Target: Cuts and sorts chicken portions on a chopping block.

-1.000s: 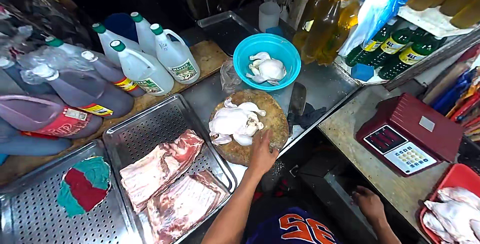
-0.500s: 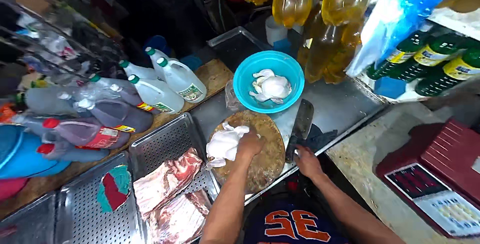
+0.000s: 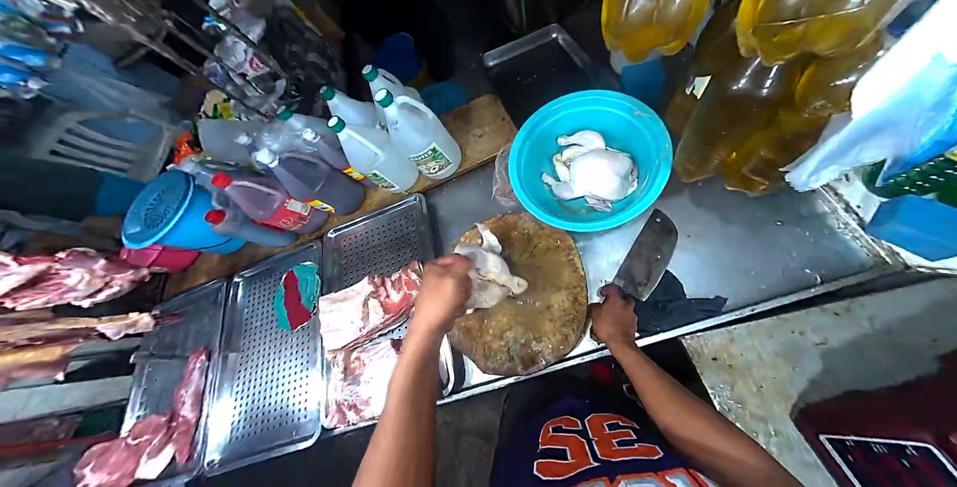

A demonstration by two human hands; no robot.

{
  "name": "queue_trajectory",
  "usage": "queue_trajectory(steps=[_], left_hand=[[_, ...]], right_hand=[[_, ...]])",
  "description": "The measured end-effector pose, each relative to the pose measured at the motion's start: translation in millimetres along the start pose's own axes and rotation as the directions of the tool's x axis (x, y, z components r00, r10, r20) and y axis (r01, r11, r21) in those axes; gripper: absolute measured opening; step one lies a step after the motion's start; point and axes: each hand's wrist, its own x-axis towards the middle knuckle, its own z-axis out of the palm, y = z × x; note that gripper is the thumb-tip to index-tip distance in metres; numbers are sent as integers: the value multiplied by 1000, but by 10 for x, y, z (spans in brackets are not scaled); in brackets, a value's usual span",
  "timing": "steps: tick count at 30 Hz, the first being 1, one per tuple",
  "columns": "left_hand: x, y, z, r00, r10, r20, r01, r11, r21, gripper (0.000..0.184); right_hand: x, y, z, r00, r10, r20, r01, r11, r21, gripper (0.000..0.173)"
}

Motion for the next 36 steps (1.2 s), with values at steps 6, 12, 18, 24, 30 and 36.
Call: queue_trajectory(steps=[6,12,18,24,30,36], left_hand=[[-461,135,-914,997,40,59,7,769,-640,46],[-78,-1070,-912,960,-244,136,251,538,-805,52],[-76,-1391,-1002,924,-316,215,332,384,-862,55],[-133,-1074,-1053,926,-226,303,357,253,-899,57],[-95,-1025,-1307,931,-181,316,354,249,-901,57],[-169,-1079,-1213,927,-159,339,372,283,-884,52]], right_hand=[[-237,279,-364,992,-50,-115,78,965,252,96],[-901,667,-759,995,-59,-85,95,854,512,93],[-1766,682,-684,872,-435,-227,485,696,530,66],[-1627,-247,-472,855,-519,3,515,848,125,46],[-1041,-498,-107,903,-321,285,395,881,-261,54],[-1063,-718,-351,884,-381,271,431,888,-161,49]])
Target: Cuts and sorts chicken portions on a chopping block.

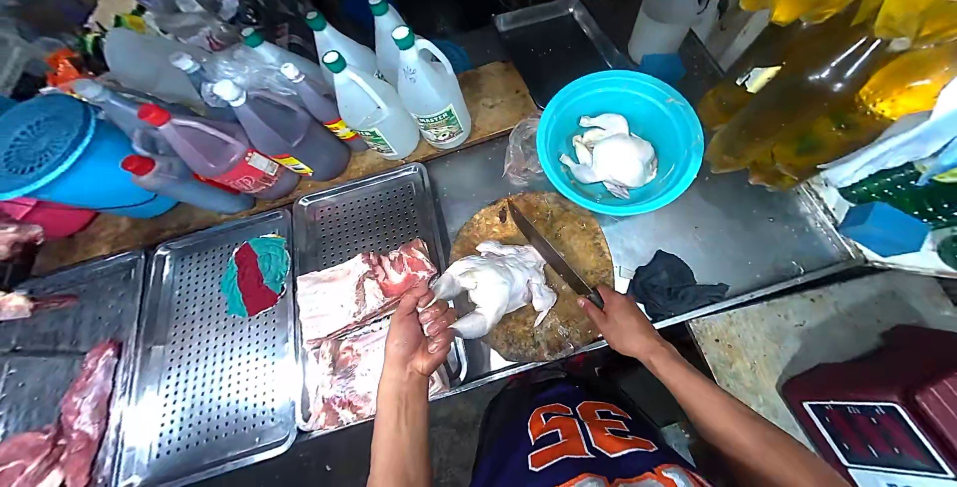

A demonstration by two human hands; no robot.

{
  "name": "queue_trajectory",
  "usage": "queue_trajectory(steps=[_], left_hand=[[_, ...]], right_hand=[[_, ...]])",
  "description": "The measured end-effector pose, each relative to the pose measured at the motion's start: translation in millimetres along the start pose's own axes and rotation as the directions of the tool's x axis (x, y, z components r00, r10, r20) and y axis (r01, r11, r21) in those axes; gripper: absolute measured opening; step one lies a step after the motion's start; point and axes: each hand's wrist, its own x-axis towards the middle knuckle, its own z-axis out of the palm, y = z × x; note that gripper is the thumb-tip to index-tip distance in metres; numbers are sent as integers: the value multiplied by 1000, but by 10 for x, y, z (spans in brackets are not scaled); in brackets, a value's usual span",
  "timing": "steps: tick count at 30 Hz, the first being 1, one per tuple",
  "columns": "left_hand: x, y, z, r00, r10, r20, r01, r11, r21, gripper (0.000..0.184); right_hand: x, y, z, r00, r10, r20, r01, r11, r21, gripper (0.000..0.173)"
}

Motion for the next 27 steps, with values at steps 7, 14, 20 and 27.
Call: queue_trajectory(steps=[7,14,20,27], left_hand=[[-15,-99,23,1000,3,-28,-3,1000,-9,49],[-48,-151,37,999,-3,-43,2,1000,-17,49],[-77,-164,-24,996,19,-86,-18,1000,1,48],[-61,-133,-229,996,12,-92,-7,999,47,46]], right_hand=[[-216,-949,-674,721,-382,-578,622,724,298,34],[148,-265,406,999,52,15,-51,994,-98,58],[126,-153,242,994,109,24,-105,986,-127,57],[-44,-363,-186,986,78,-146,-71,996,53,52]])
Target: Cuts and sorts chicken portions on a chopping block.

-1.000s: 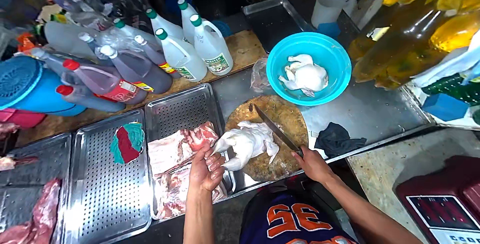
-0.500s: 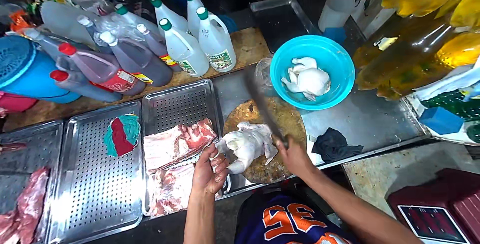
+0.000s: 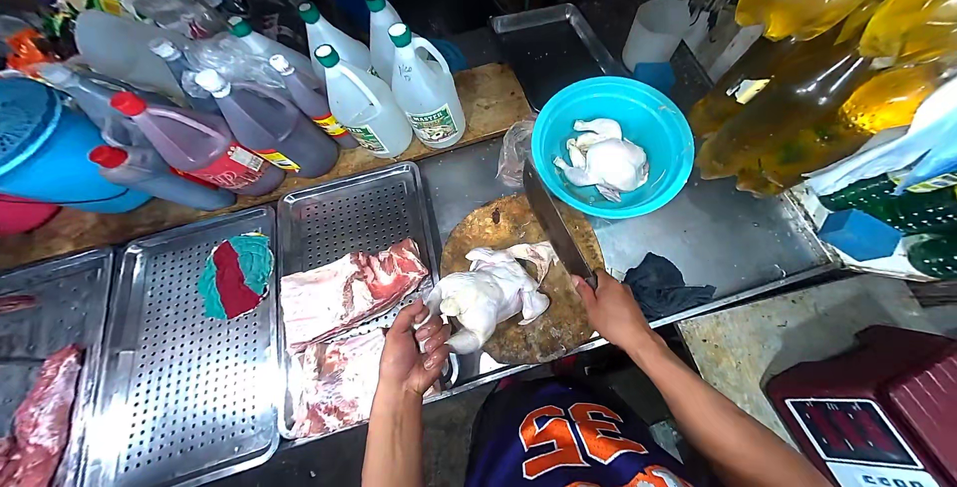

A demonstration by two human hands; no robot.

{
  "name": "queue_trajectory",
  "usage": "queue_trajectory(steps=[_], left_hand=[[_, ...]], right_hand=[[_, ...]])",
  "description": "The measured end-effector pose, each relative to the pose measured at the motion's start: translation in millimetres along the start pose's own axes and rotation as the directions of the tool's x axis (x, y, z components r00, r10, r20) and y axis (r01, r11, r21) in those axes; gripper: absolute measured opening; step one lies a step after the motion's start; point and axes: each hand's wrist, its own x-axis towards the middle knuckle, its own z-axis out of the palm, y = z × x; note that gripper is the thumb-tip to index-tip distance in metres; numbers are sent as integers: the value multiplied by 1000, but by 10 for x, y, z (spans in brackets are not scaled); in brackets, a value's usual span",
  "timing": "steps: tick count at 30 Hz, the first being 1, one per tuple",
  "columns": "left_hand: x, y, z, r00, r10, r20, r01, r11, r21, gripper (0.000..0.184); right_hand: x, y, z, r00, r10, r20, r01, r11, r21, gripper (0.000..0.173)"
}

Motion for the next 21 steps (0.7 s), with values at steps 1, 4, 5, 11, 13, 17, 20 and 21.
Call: queue_trajectory(steps=[1,4,5,11,13,17,20,21], left_hand=[[11,17,-22,1000,-5,5,5,1000,7,46],[37,56,-16,999,-30,19,30,999,14,45],[39,58,-5,999,-35,20,35,999,22,45],[-45,6,3,999,-12,44,10,999,42,45],[-93,-75,-49,999,11,35,-12,1000,22,46],[-152,-247,-197,999,47,1,-47,997,-59,43],[-131,-263,-231,997,71,8,-70,992,-102,42],[-118,-235,-240,997,79,-8,-79,993,-85,42]], right_hand=[[-7,-106,-80,999,-37,-4,37,999,14,51],[73,-414,-159,991,-134,19,133,990,38,49],[141,-464,-93,988,-149,46,148,988,35,51],[468,-154,593,985,-36,169,49,996,-74,57],[363,-197,497,995,12,104,-7,999,-53,55],[143,-195,286,1000,-14,-22,14,1000,8,50],[20,-6,388,996,-40,75,45,997,-66,53],[14,97,472,990,-15,137,32,992,-122,55]])
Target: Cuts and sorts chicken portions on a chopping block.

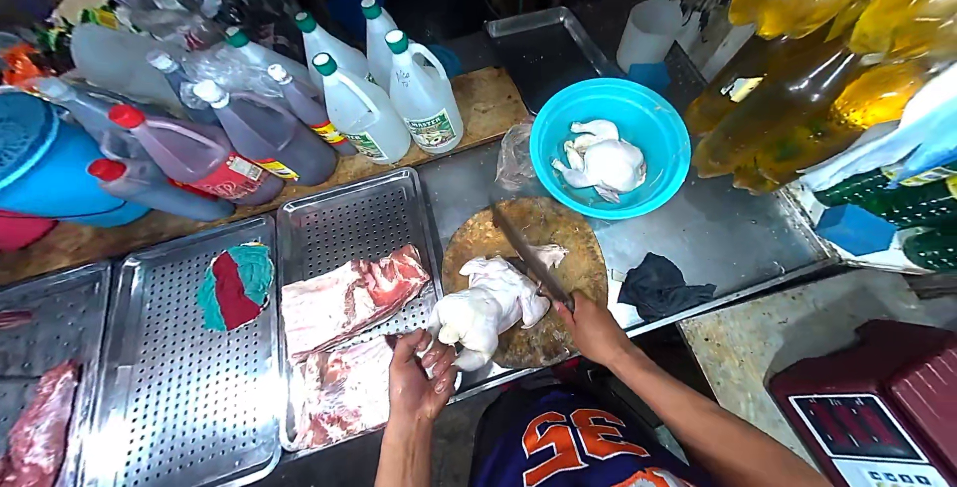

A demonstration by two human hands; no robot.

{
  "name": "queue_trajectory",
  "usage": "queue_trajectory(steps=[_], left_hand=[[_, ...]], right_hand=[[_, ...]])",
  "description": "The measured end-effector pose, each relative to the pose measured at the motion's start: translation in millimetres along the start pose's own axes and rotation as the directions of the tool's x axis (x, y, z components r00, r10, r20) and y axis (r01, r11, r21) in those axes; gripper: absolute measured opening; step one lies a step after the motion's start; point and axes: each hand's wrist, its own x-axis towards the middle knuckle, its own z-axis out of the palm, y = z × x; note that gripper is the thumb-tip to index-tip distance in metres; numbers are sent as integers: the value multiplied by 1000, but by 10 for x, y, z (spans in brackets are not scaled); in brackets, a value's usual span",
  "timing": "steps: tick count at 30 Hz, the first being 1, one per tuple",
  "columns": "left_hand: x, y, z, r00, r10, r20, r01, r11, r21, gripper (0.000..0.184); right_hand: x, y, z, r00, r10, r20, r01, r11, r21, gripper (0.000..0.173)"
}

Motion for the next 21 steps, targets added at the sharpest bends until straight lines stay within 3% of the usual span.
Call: queue_trajectory(steps=[2,4,7,9,11,15,18,21], left_hand=[[66,134,-12,995,72,-74,-57,981,188,41],[197,340,41,971,224,-78,-149,831,536,30],[459,678,323,934,342,100,-227,353,908,16],[621,809,614,934,293,205,-210,-17,978,21],[732,761,868,930,205,306,-262,-215,941,25],[613,370,1153,917,128,377,-326,-301,896,26],[396,157,1015,887,186,422,-344,-343,874,26],[341,85,699,844,285,454,-395,-242,886,29]], right_hand=[[0,163,143,999,37,39,-36,998,-46,56],[-24,251,118,997,74,7,-74,997,-22,55],[-68,426,-39,989,119,-92,-117,993,33,54],[-108,481,-231,987,102,-123,-96,994,56,53],[-189,383,-374,991,53,-125,-42,995,88,51],[-308,-31,-397,998,-68,-14,69,970,235,48],[-229,-133,-223,998,-32,61,14,961,277,50],[-77,112,14,993,90,74,-117,805,582,48]])
